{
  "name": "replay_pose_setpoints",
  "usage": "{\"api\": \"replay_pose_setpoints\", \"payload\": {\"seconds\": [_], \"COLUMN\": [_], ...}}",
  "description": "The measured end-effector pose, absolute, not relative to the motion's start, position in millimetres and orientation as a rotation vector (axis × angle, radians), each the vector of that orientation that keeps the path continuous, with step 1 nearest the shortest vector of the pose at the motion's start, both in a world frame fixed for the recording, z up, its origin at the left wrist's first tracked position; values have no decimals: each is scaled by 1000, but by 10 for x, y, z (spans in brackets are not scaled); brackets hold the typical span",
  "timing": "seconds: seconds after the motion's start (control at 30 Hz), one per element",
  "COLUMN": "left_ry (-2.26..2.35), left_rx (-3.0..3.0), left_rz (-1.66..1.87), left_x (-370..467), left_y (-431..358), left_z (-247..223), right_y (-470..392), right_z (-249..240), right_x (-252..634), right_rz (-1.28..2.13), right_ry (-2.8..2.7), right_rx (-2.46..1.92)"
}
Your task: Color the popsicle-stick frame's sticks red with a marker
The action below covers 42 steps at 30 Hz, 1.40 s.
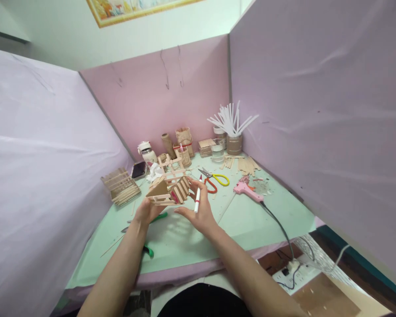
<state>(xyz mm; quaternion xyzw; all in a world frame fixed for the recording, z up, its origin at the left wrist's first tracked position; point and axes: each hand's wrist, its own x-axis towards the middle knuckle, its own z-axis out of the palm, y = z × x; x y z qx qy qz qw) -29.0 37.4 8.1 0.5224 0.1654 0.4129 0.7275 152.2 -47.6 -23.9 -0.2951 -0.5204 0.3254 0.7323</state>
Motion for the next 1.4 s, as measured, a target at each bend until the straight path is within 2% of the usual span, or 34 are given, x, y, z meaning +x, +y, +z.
{"api": "replay_pose_setpoints", "payload": {"seconds": [0.47,0.93,1.4], "left_ry": [339,483,756], "left_rx": [1013,1468,1818], "left_rz": [930,985,813], "left_x": [-409,-210,-206], "left_y": [448,464,438], "left_z": [-13,-135,-192], "right_y": [-515,-595,-553], "right_z": [-254,-191,-277], "right_x": [1641,1758,1792], "right_rz": [668,507,523], "right_ry": [-1207,-790,-782], "right_rx": [-645,-759,-831]}}
